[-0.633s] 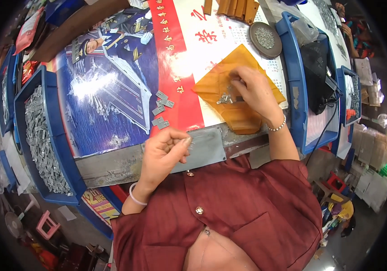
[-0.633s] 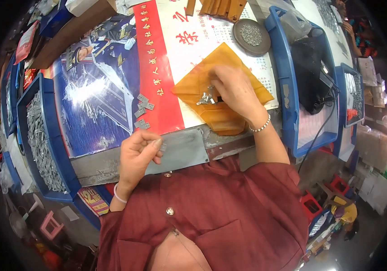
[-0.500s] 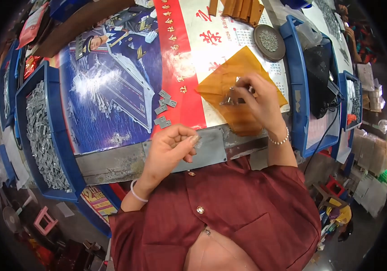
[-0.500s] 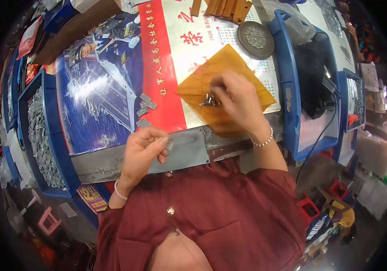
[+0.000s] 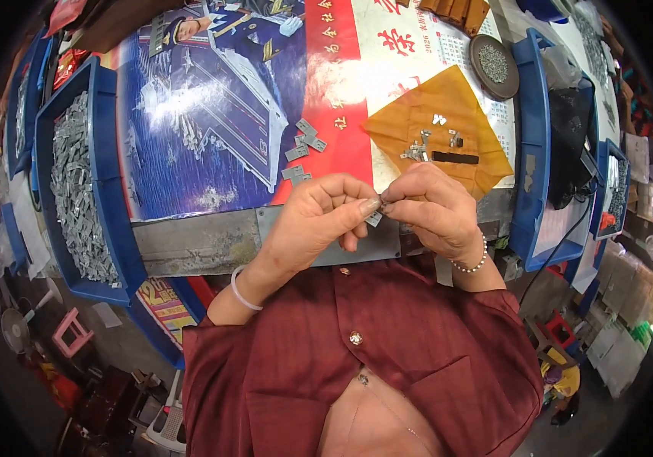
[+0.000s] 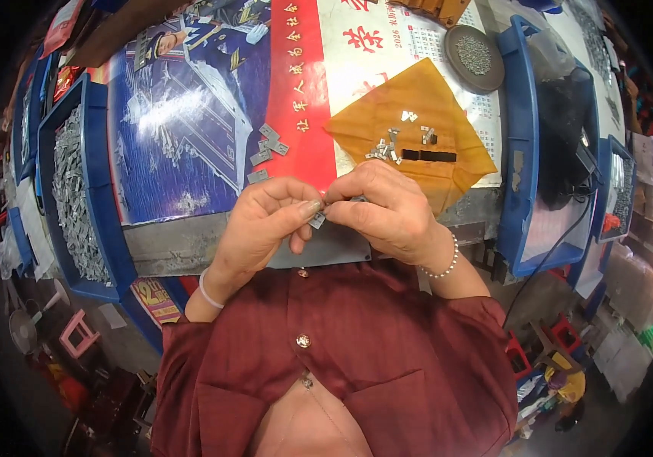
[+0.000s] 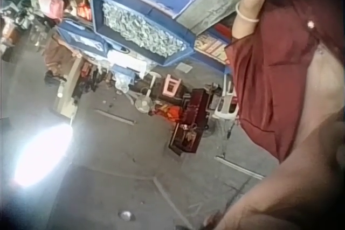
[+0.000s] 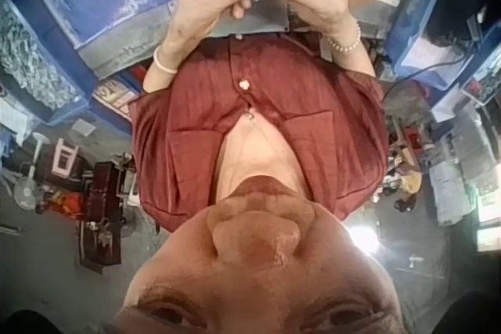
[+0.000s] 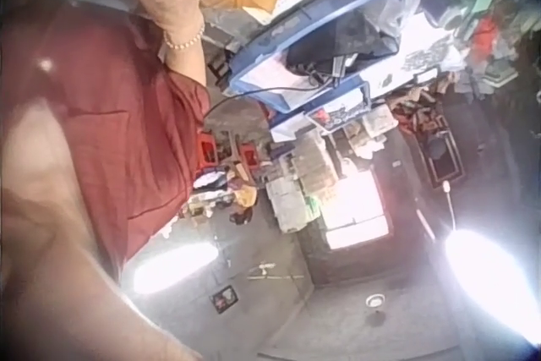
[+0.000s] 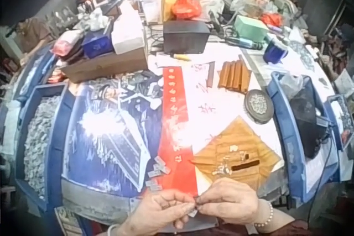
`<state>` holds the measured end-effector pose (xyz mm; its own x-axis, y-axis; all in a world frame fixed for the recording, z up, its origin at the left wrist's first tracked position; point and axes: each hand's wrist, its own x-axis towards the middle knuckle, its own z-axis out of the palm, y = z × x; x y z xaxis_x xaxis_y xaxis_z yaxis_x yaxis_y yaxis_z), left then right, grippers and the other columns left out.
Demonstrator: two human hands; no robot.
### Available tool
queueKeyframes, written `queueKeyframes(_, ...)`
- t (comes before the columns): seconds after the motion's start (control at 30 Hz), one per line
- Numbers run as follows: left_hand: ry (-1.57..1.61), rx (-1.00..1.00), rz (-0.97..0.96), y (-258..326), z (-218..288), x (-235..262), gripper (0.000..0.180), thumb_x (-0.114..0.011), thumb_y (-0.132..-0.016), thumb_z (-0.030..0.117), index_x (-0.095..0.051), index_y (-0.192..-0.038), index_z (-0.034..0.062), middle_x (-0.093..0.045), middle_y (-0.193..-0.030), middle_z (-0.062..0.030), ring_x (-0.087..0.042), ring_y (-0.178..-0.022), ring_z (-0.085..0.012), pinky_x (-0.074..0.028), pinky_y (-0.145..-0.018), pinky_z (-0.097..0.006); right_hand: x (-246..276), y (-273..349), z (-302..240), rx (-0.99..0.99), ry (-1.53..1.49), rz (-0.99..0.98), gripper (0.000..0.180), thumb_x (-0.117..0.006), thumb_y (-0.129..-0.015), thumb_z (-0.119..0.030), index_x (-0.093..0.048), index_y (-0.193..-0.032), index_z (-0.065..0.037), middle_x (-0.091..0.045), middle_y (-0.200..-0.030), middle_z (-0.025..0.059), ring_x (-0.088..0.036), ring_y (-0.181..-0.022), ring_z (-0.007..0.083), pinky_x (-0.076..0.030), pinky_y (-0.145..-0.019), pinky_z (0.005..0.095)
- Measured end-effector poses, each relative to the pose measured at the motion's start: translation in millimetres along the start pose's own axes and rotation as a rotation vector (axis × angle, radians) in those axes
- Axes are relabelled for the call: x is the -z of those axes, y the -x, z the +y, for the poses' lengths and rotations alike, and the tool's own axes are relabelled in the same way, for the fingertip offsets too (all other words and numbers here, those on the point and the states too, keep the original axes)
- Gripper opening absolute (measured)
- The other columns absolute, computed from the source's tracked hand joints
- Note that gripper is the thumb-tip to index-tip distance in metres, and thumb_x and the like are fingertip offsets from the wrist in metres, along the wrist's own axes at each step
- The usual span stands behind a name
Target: Assembling small metal components by hand at a workshop station.
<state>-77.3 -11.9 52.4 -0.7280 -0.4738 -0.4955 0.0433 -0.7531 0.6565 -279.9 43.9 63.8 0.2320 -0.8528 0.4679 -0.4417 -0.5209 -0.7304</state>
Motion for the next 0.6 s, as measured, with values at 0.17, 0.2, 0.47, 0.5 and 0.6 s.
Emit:
queueKeyframes(0.17, 0.044, 0.052, -0.010, 0, -1, 3, 0.014, -0.062, -0.092, 0.013, -0.062, -0.099, 0.0007, -0.061, -0.072, -0.0015, -0.055, -0.055, -0.0053, -0.044, -0.049, -0.017, -4, 1, 1, -0.003, -0.022, -0.015, 0.020, -0.070, -0.068, 0.003, -0.066, -0.087, -0.002, -0.063, -0.084, 0.0108, -0.061, -0.071, 0.0240, -0.050, -0.061, 0.0323)
queueKeyframes(0.2, 0.072, 0.085, -0.027, -1, -1, 5, 0.014, -0.061, -0.092, 0.013, -0.061, -0.099, 0.0008, -0.061, -0.072, -0.0014, -0.055, -0.054, -0.0055, -0.044, -0.049, -0.017, -4, 1, 1, -0.004, -0.023, -0.016, 0.020, -0.070, -0.068, 0.003, -0.066, -0.087, -0.002, -0.063, -0.084, 0.0108, -0.061, -0.071, 0.0240, -0.050, -0.061, 0.0323)
queueKeyframes(0.47, 0.194, 0.156, -0.117, -2, 0, 8, 0.012, -0.062, -0.092, 0.011, -0.061, -0.098, 0.0010, -0.060, -0.070, -0.0011, -0.054, -0.053, -0.0053, -0.043, -0.047, -0.017, -6, -2, -3, 0.051, -0.031, 0.014, 0.018, -0.072, -0.068, 0.000, -0.066, -0.085, -0.002, -0.063, -0.082, 0.0105, -0.062, -0.070, 0.0235, -0.050, -0.060, 0.0325)
queueKeyframes(0.5, 0.176, 0.148, -0.118, -2, 1, 9, 0.012, -0.061, -0.092, 0.011, -0.061, -0.099, 0.0010, -0.059, -0.070, -0.0009, -0.054, -0.053, -0.0050, -0.043, -0.047, -0.017, -6, -2, -3, 0.050, -0.033, 0.013, 0.018, -0.072, -0.068, 0.000, -0.066, -0.085, -0.002, -0.063, -0.082, 0.0105, -0.062, -0.070, 0.0235, -0.050, -0.060, 0.0325)
queueKeyframes(0.6, 0.083, 0.085, -0.103, 1, 2, 11, 0.012, -0.061, -0.092, 0.011, -0.061, -0.099, 0.0011, -0.059, -0.071, -0.0003, -0.053, -0.054, -0.0042, -0.043, -0.048, -0.016, -8, -1, -3, 0.042, -0.023, 0.012, 0.018, -0.072, -0.068, 0.001, -0.067, -0.085, -0.002, -0.063, -0.083, 0.0108, -0.062, -0.069, 0.0235, -0.051, -0.059, 0.0323)
